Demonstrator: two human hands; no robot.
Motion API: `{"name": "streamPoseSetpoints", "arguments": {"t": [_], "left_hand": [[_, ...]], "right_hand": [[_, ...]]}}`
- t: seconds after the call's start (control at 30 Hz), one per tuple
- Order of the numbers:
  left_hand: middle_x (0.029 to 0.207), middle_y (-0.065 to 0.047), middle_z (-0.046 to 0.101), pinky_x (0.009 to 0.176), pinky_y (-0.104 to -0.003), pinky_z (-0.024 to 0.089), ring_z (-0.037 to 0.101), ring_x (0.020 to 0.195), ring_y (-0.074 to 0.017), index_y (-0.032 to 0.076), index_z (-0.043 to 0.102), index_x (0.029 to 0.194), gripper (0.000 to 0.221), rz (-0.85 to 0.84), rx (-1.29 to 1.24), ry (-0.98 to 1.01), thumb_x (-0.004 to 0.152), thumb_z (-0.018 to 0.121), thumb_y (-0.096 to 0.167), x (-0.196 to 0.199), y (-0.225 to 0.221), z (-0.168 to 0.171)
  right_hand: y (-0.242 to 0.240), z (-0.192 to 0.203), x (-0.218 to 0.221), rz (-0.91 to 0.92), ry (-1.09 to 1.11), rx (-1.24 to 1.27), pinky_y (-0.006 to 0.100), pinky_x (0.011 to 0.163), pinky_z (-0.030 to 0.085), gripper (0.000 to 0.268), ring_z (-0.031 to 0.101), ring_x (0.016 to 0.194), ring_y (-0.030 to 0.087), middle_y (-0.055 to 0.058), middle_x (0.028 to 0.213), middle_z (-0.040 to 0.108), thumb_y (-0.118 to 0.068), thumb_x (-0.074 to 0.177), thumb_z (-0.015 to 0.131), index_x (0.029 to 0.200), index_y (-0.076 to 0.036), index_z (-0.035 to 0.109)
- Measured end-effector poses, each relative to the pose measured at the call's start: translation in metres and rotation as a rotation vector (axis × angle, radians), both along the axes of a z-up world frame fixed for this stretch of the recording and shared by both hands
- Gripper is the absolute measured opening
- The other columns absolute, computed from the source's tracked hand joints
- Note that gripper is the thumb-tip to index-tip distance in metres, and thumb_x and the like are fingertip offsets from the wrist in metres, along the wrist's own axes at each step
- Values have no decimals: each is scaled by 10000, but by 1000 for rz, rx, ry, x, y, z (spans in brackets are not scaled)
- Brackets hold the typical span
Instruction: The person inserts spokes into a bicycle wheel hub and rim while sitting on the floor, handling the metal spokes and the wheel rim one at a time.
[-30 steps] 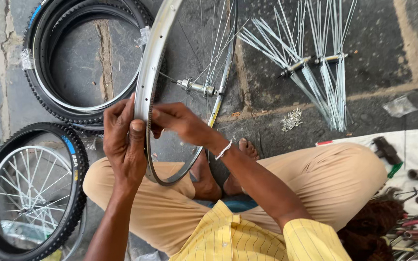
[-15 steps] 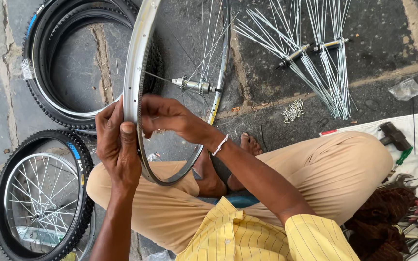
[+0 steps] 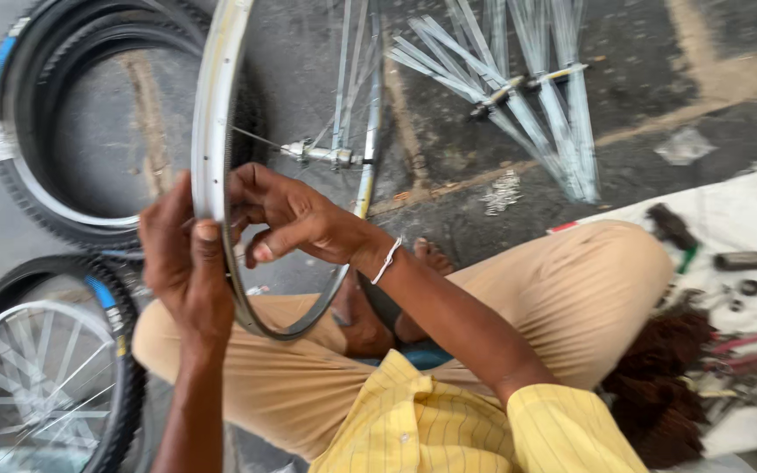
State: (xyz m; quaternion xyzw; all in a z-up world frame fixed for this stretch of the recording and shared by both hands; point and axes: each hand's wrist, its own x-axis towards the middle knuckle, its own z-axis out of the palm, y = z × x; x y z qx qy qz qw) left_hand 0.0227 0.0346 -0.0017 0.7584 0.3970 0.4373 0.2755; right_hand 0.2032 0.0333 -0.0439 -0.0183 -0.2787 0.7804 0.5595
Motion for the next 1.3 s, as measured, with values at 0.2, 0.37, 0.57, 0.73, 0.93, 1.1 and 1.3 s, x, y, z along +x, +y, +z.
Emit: {"name": "streamPoseSetpoints", "arguments": {"t": [0.2,0.37,0.57,0.73,0.93,1.1,1.3], "left_hand": [[785,-24,602,637,-267,462,582,697,-111,-18,678,1183,504,-158,-413,-123,1152,506,455,18,5,10],[784,-8,586,598,-274,487,584,666,-95,-3,609,1067,461,-296,-437,-265,1153,529,443,47,14,12],[746,-12,576,562,-266,409,537,613,-83,15,646,1020,412,-325,-321,-248,1191,517,367,60,30,7],[728,8,566,509,-268,366,485,569,-84,39,668,937,393,-251,-273,-277,1173,532,322,81,55,4],[681,22,496,591,-273,316,416,605,-61,7,678,917,518,-229,-240,-301,1202,505,403,85,54,10],[710,35,539,552,-245,365,492,624,-57,23,675,1015,480,-210,-374,-259,1143,486,445,88,43,32],[656,-11,560,516,-247,435,561,559,-93,10,660,1049,475,-211,-532,-243,1106,482,447,99,44,52]], "right_hand": [[-49,-25,-7,-862,-457,-522,266,584,518,145,589,716,110,52,923,634,-12,918,673,1058,-5,635],[-106,-43,-6,-1034,-471,-636,230,579,491,146,594,714,76,40,938,647,-3,915,624,1058,-34,620],[-115,-60,-12,-1161,-632,-630,243,553,497,189,591,691,80,18,920,632,27,870,595,1041,-54,598],[-95,-100,-20,-1085,-859,-532,243,588,518,147,618,739,95,53,916,663,-18,896,631,1030,-73,612],[-27,-177,-39,-950,-1412,-182,367,848,552,251,708,1007,281,163,1100,718,-108,916,654,1143,-1,648],[11,-217,-53,-816,-1346,-288,393,891,519,399,653,1058,288,179,1196,663,-225,893,679,1213,10,651],[67,-217,-108,-693,67,-392,209,961,468,328,529,941,129,3,965,491,-334,1267,516,1096,-53,510]]}}
